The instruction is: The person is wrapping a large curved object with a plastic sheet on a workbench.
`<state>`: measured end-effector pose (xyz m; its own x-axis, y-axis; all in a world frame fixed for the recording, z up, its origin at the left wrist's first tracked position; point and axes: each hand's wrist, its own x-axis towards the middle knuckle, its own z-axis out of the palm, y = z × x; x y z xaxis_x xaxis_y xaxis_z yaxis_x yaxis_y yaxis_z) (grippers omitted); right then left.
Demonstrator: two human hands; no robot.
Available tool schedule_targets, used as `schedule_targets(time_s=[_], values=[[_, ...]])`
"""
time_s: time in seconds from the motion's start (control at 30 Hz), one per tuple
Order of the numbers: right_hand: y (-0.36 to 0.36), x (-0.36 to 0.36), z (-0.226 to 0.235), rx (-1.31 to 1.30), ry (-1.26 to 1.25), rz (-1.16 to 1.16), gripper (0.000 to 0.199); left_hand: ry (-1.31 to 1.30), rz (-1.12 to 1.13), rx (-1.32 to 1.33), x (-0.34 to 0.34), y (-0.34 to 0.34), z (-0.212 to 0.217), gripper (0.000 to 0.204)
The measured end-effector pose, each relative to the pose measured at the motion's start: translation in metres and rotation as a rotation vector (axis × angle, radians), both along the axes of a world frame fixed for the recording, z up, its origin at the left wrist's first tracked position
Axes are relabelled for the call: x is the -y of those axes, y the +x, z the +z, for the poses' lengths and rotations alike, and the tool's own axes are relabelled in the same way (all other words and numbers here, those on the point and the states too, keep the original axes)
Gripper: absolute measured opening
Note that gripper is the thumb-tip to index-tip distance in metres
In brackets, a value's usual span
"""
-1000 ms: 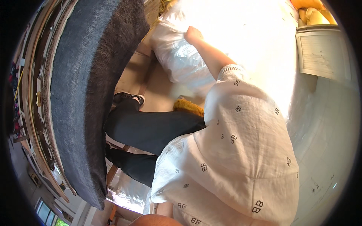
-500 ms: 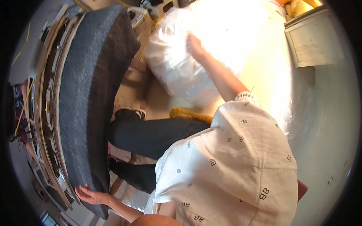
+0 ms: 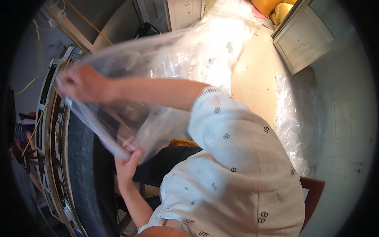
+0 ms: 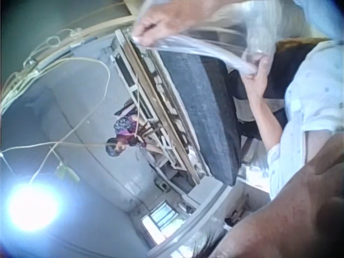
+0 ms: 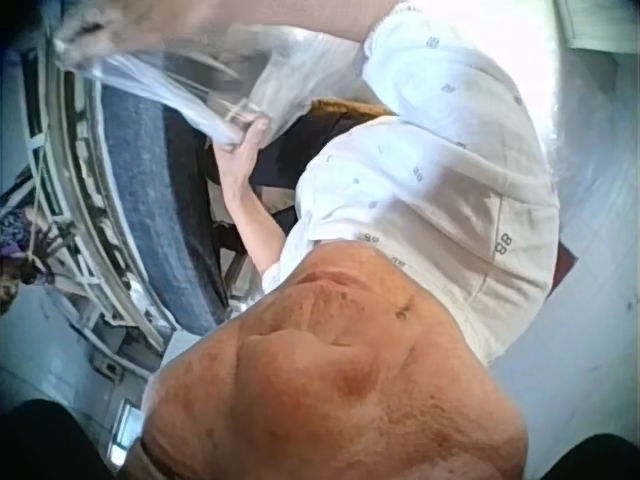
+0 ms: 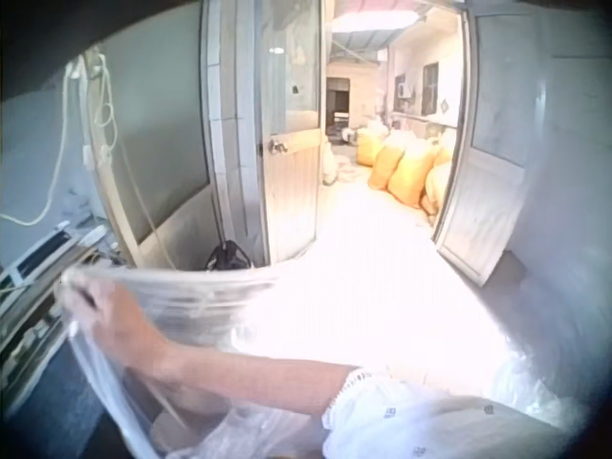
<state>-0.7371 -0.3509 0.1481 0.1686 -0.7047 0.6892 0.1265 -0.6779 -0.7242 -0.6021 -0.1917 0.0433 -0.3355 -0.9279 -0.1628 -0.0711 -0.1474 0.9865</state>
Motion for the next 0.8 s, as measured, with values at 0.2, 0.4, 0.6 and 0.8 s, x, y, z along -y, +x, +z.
schedule_targets(time_s=[0.2, 0.4, 0.6, 0.8], values=[[0.009, 0.086, 0.071, -0.282, -0.212, 0.096, 0.022, -0.374, 0.427, -0.280, -0.089, 0.213, 0.025, 0.045], [0.054, 0.131, -0.120, -1.022, -0.122, -0.408, 0.055, -0.063, 1.364, 0.743, -0.266, 0.447, 0.148, 0.046], [0.025, 0.156, -0.159, -1.031, -0.325, -0.487, 0.047, 0.090, 0.998, 2.013, -0.331, 0.486, 0.114, 0.045], [0.003, 0.190, -0.137, -1.126, -0.413, -0.237, 0.038, -0.226, 1.136, 1.282, -0.163, 0.306, 0.047, 0.041]])
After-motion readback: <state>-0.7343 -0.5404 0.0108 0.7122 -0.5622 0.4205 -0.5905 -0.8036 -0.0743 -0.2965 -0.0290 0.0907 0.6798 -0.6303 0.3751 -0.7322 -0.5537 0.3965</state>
